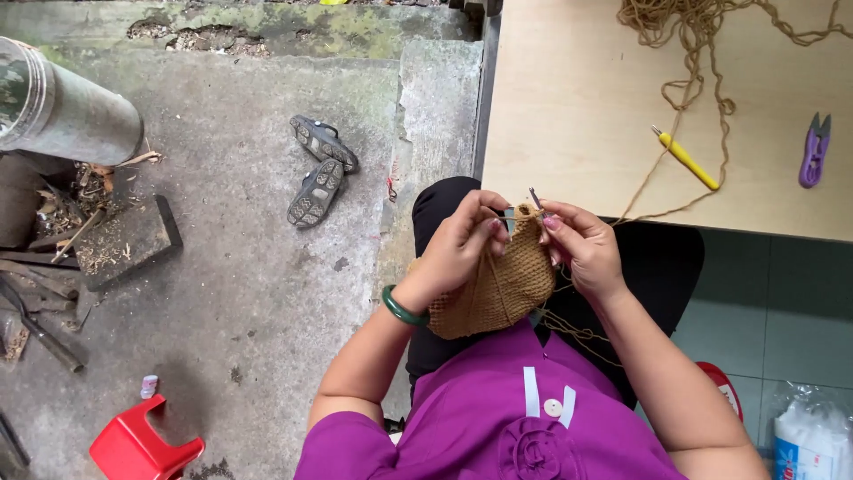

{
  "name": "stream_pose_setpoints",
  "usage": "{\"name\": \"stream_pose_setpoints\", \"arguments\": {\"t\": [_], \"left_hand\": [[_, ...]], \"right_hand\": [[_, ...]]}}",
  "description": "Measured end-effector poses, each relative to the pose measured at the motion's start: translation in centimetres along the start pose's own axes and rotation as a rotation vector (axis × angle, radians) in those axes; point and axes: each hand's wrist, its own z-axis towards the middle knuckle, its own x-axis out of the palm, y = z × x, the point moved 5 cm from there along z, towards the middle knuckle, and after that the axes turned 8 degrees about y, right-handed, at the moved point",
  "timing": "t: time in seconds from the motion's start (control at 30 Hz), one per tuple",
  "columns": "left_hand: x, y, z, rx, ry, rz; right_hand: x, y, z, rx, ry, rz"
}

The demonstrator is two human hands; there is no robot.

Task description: A person is crocheting a brown strap for a bag using a crochet hook and yarn.

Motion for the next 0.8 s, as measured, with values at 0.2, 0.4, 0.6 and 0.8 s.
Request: {"name": "stream_pose_setpoints", "arguments": {"t": [0.2,0.4,0.6,0.8], "left_hand": [[-0.5,-2.7,-0.3,0.052,0.266,0.386],[0.2,0.5,0.4,0.314,0.077,0.901],[-0.5,2.3,2.8,0.357,0.333,0.282],[0.4,3.2,2.7,0.301,0.425,0.161]], "right_hand": [[-0.3,-1.3,-0.2,-0.017,0.019,0.030],[-1.4,-3.2,-0.2,-0.038,0.027,0.113],[-1.3,-4.6,-0.1,-0.054,0.048,0.202],[-0.5,-4.5,0.2,-0.051,0.109,0.268]]}}
